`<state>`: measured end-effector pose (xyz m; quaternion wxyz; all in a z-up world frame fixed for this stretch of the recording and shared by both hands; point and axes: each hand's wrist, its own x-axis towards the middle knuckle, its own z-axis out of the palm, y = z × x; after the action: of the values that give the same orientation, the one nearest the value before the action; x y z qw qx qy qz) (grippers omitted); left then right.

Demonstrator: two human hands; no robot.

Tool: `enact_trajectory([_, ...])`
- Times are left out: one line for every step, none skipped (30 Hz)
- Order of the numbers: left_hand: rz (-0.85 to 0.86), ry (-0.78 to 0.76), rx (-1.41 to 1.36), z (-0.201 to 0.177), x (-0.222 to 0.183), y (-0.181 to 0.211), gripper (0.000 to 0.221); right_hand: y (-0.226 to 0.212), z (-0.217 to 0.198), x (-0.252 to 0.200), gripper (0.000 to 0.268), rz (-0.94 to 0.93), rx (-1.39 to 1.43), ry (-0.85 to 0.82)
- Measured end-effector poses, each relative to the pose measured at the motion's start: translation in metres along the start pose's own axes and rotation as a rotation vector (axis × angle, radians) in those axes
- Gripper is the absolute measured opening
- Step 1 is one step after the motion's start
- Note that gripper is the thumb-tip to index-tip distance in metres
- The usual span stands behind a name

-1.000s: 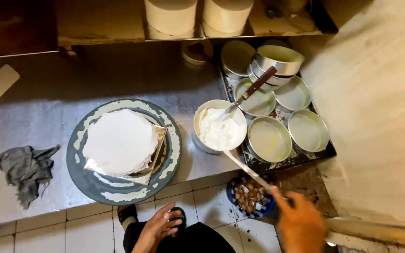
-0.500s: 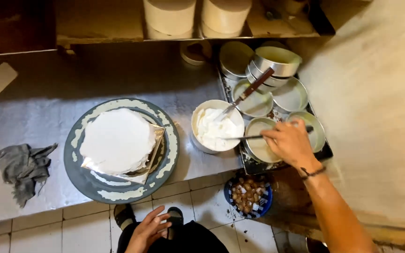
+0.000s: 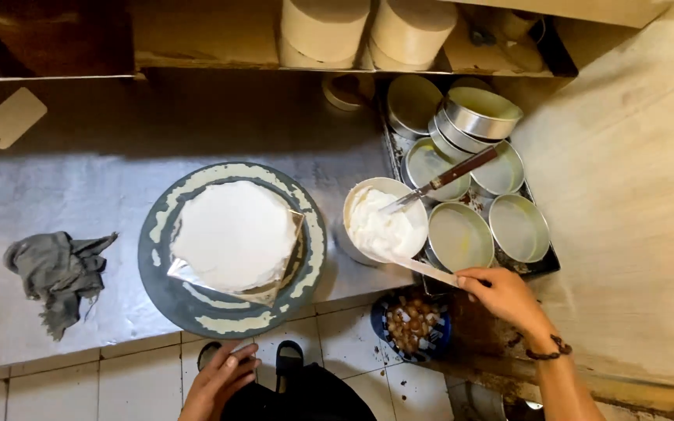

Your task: Applying and smoothing white frosting on a layered chocolate cake using an offset spatula.

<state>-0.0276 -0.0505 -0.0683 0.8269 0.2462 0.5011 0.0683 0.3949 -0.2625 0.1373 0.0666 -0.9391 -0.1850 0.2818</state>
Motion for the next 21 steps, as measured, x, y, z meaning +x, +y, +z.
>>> enact_trajectory([0.035,-0.036,-0.016,-0.006,0.003,0.002,0.062,0.000,0.002,0.000,0.036,0.008,0.189,-0.018])
enact_trajectory([0.036,-0.039,-0.024,-0.004,0.001,0.010,0.062,0.004,0.004,0.002,0.036,0.006,0.182,-0.015])
enact_trajectory([0.055,-0.083,-0.029,-0.002,-0.003,0.017,0.067,0.007,0.006,0.003,0.033,-0.026,0.269,0.002])
enact_trajectory([0.074,-0.126,-0.035,0.000,-0.007,0.024,0.072,0.010,0.009,0.005,0.030,-0.058,0.356,0.020])
enact_trajectory([0.080,-0.125,-0.048,0.005,-0.011,0.031,0.072,0.005,0.005,0.000,0.030,-0.068,0.346,0.019])
enact_trajectory([0.059,-0.088,-0.026,0.010,-0.016,0.038,0.073,-0.002,0.002,-0.005,0.028,-0.098,0.367,0.039])
enact_trajectory([0.040,-0.045,-0.010,0.015,-0.022,0.045,0.074,-0.010,-0.001,-0.008,0.025,-0.136,0.385,0.052])
enact_trajectory([0.048,-0.037,-0.029,0.011,-0.012,0.038,0.074,-0.016,-0.008,-0.014,0.025,-0.152,0.373,0.045])
enact_trajectory([0.105,-0.027,-0.058,0.005,-0.004,0.031,0.057,-0.026,-0.013,-0.017,0.027,-0.143,0.354,0.048])
enact_trajectory([0.163,-0.016,-0.087,-0.002,0.004,0.024,0.044,-0.035,-0.017,-0.021,0.028,-0.135,0.335,0.051])
enact_trajectory([0.175,0.005,-0.111,-0.004,0.005,0.029,0.044,-0.051,-0.025,-0.024,0.028,-0.162,0.320,0.034])
enact_trajectory([0.181,-0.031,-0.081,-0.005,0.006,0.035,0.040,-0.066,-0.033,-0.027,0.027,-0.168,0.301,0.003])
enact_trajectory([0.184,-0.072,-0.052,-0.005,0.006,0.038,0.038,-0.079,-0.043,-0.032,0.027,-0.169,0.279,-0.025])
enact_trajectory([0.193,-0.056,-0.077,-0.007,0.003,0.048,0.038,-0.095,-0.049,-0.031,0.027,-0.190,0.260,-0.038])
enact_trajectory([0.237,-0.071,-0.049,-0.007,-0.001,0.055,0.044,-0.108,-0.057,-0.031,0.026,-0.210,0.248,-0.041])
enact_trajectory([0.282,-0.086,-0.020,-0.006,-0.004,0.062,0.052,-0.120,-0.064,-0.031,0.025,-0.230,0.235,-0.045])
enact_trajectory([0.280,-0.074,-0.042,-0.007,-0.005,0.063,0.052,-0.127,-0.072,-0.021,0.025,-0.239,0.215,-0.057])
enact_trajectory([0.323,-0.083,-0.104,-0.006,-0.006,0.063,0.054,-0.133,-0.080,-0.011,0.026,-0.300,0.140,-0.084])
enact_trajectory([0.381,-0.091,-0.169,-0.004,-0.004,0.066,0.058,-0.143,-0.091,0.002,0.028,-0.374,0.063,-0.104])
enact_trajectory([0.395,-0.079,-0.195,-0.004,0.002,0.060,0.058,-0.167,-0.095,0.002,0.028,-0.396,0.042,-0.110])
enact_trajectory([0.428,-0.100,-0.150,-0.001,0.007,0.051,0.060,-0.190,-0.100,0.001,0.030,-0.444,-0.085,-0.088])
